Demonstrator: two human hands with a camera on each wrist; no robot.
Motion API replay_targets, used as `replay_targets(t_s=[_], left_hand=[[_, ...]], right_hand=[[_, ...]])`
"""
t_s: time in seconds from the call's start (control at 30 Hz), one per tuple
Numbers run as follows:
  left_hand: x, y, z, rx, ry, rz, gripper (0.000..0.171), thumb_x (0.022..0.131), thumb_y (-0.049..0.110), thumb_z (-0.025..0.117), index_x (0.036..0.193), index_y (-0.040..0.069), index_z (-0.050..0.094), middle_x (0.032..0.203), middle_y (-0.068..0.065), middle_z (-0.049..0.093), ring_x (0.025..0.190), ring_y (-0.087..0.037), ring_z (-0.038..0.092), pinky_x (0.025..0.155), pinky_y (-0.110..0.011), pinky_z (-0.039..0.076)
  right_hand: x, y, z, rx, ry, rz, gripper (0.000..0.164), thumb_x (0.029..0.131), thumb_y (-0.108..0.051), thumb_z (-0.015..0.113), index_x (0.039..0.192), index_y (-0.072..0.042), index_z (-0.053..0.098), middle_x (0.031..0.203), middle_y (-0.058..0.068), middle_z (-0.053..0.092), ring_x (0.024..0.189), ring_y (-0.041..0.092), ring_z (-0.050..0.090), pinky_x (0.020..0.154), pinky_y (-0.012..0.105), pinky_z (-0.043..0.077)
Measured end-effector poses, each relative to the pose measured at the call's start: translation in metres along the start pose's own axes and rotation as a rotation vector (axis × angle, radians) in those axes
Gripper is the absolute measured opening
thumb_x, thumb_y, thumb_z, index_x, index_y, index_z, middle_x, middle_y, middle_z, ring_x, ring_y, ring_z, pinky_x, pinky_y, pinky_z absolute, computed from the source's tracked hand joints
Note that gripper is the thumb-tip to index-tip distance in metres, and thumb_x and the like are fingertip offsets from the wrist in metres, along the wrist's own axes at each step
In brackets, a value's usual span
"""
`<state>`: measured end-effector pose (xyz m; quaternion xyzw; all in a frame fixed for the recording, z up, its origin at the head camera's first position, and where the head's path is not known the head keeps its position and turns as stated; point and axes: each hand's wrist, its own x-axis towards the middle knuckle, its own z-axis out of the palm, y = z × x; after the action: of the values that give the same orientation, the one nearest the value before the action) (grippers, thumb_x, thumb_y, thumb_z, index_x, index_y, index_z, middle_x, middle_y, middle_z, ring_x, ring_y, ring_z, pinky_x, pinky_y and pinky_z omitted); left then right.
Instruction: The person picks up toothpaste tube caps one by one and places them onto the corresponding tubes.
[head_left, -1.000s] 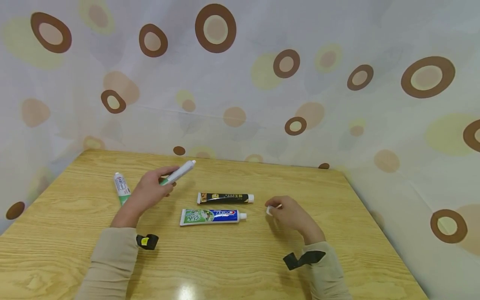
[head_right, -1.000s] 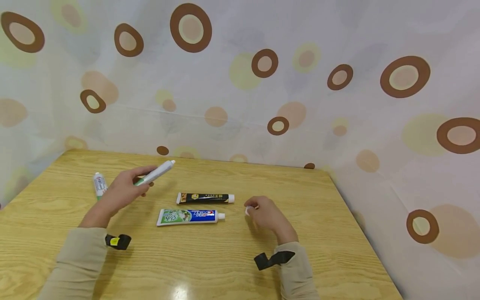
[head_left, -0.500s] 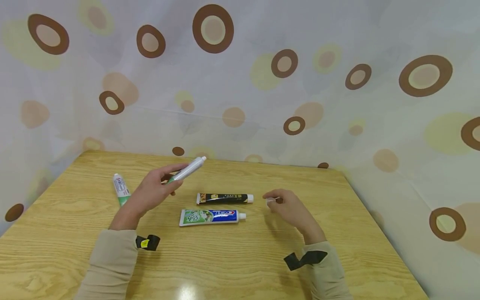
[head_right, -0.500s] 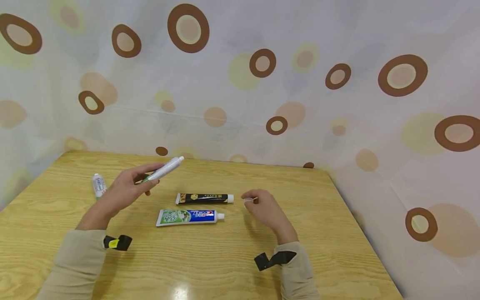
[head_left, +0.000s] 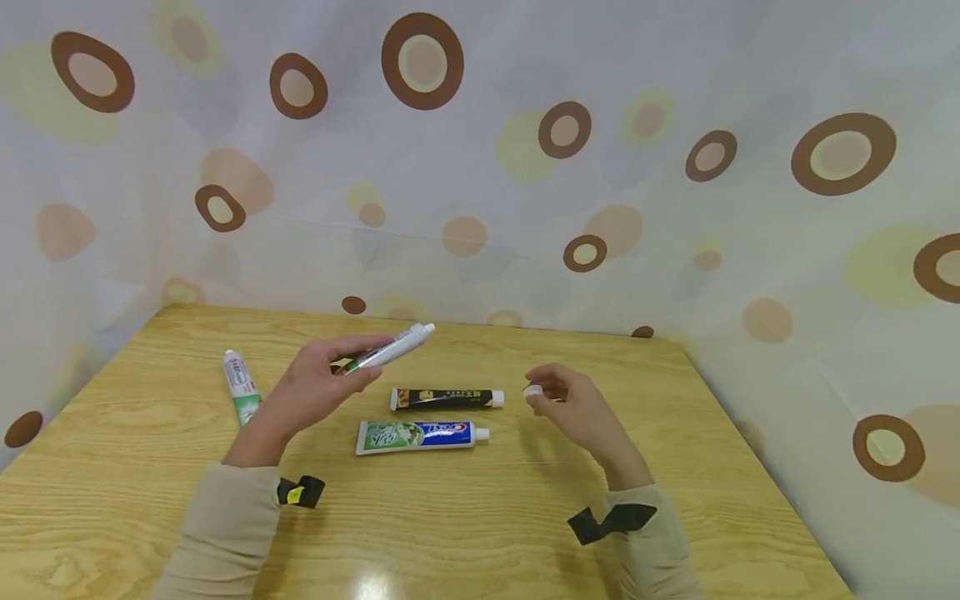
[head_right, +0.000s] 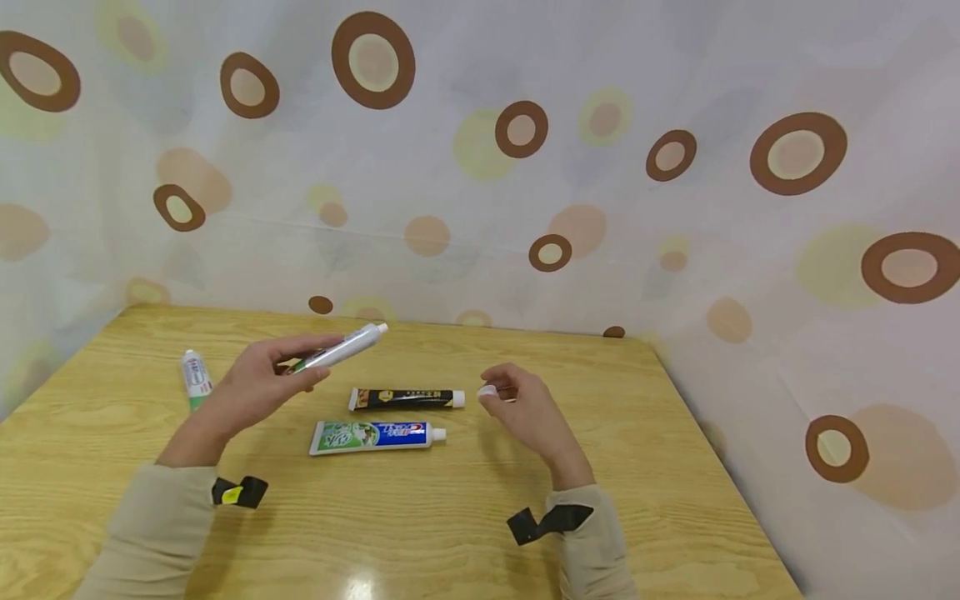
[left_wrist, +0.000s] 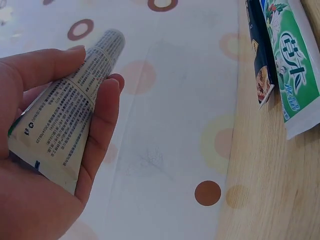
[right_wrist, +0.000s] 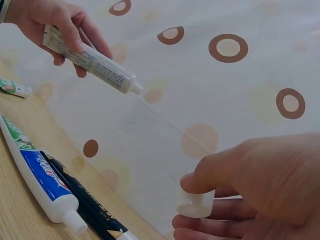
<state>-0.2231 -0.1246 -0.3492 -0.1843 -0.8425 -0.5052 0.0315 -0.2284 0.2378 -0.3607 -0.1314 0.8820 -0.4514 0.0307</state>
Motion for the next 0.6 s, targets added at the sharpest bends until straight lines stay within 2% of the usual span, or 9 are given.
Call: replay_targets(t_s=[0.13,0.27,0.37,0.5,0.6], left_hand=[[0.0,0.002,0.003,0.043,0.0,0.024,0.039,0.095,0.019,0.068,0.133,0.028,0.065,0.136,-0.006,0.061,0.098,-0.025,0.057,0.071,-0.027,0.051],[-0.001,0.004,0.005,0.064,-0.004,0.05,0.04,0.093,0.016,0.07,0.131,0.027,0.067,0.135,-0.005,0.063,0.084,-0.023,0.054,0.056,-0.025,0.043],[-0.002,0.007,0.008,0.062,-0.019,0.061,0.04,0.092,0.015,0.071,0.13,0.027,0.068,0.136,-0.003,0.063,0.083,-0.022,0.055,0.054,-0.025,0.042],[-0.002,0.01,0.011,0.033,-0.042,0.086,0.037,0.092,0.014,0.071,0.127,0.025,0.07,0.137,0.001,0.063,0.102,-0.019,0.063,0.069,-0.023,0.052],[-0.002,0.011,0.013,0.009,-0.056,0.112,0.034,0.091,0.013,0.072,0.124,0.022,0.072,0.136,0.003,0.064,0.12,-0.02,0.062,0.082,-0.024,0.054]], right_hand=[[-0.001,-0.003,0.001,0.021,0.01,0.012,0.028,0.097,-0.022,0.065,0.123,-0.011,0.062,0.11,0.009,0.068,0.09,0.022,0.065,0.085,0.044,0.053],[-0.002,-0.006,0.001,0.011,0.021,-0.001,0.026,0.096,-0.025,0.066,0.12,-0.012,0.065,0.107,0.007,0.069,0.09,0.022,0.065,0.082,0.037,0.053],[-0.002,-0.007,0.001,0.005,0.011,-0.005,0.027,0.097,-0.026,0.066,0.121,-0.015,0.067,0.109,0.006,0.07,0.092,0.021,0.066,0.084,0.039,0.054],[-0.003,-0.008,0.001,0.02,-0.002,-0.006,0.031,0.097,-0.026,0.065,0.127,-0.017,0.067,0.113,0.008,0.069,0.097,0.024,0.066,0.087,0.045,0.054],[-0.004,-0.008,0.001,0.032,-0.001,-0.008,0.033,0.097,-0.022,0.066,0.13,-0.018,0.066,0.122,0.008,0.067,0.105,0.026,0.065,0.09,0.043,0.054]])
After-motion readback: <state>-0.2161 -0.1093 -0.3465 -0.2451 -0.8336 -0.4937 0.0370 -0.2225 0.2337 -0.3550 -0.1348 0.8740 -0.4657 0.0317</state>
